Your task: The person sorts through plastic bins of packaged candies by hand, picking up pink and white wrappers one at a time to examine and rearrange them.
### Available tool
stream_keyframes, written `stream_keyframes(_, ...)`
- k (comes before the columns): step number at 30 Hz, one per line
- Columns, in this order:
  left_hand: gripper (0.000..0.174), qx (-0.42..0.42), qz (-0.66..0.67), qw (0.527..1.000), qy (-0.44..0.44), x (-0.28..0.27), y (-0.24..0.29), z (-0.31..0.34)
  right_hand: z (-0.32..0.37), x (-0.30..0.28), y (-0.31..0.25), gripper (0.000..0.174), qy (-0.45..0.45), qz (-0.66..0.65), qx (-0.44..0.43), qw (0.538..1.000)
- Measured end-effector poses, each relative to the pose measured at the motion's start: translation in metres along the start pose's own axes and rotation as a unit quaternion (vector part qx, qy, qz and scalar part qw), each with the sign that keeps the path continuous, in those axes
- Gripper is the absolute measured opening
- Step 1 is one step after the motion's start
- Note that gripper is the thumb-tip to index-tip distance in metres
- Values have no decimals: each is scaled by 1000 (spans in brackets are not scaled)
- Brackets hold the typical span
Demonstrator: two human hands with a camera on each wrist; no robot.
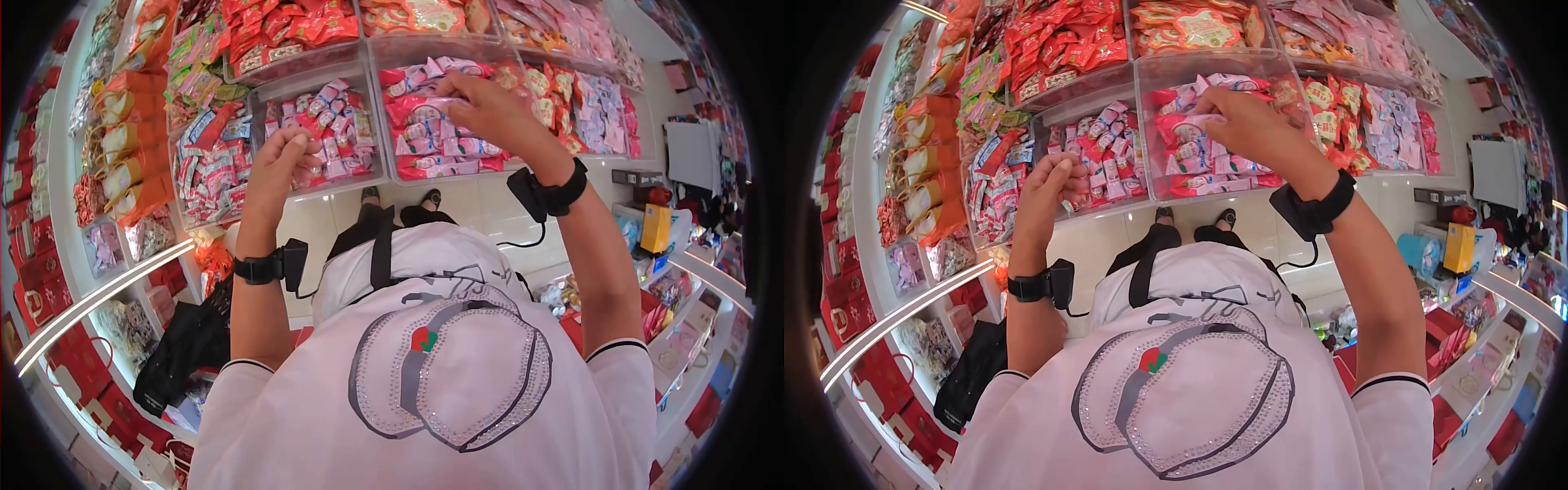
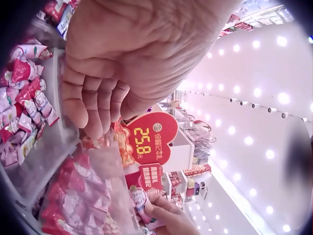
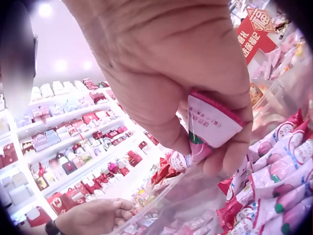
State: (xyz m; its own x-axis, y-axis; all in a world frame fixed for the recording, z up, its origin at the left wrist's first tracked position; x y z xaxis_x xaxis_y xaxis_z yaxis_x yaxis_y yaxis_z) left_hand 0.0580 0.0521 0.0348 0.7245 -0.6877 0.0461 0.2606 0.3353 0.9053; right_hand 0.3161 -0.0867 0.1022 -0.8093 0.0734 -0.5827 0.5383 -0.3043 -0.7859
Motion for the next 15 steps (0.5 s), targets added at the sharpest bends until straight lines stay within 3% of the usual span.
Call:
stream_keyframes(6, 24, -12, -4, 1000, -10, -3, -15, -6, -4, 30, 8, 19, -77, 135, -29, 987)
stream_keyframes(12, 24, -18, -19, 999, -28, 5, -14, -12, 3, 53, 20, 22, -177, 124, 44, 975)
stream_keyframes(15, 26, -20, -17, 999, -42, 4, -17, -16, 6, 63, 27, 25, -210, 133, 14, 968)
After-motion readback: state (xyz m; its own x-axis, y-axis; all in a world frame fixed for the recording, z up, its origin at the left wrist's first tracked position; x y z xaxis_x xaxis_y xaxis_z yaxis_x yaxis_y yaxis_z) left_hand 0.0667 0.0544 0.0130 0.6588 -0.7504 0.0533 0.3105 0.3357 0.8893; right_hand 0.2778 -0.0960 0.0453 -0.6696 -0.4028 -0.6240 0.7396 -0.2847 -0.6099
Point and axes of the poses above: each hand's wrist, its own z-axis away from the middle knuckle, its own x-axis out of the palm, y = z × x, the point moved 10 cm from there along -z, towards the middle knuckle
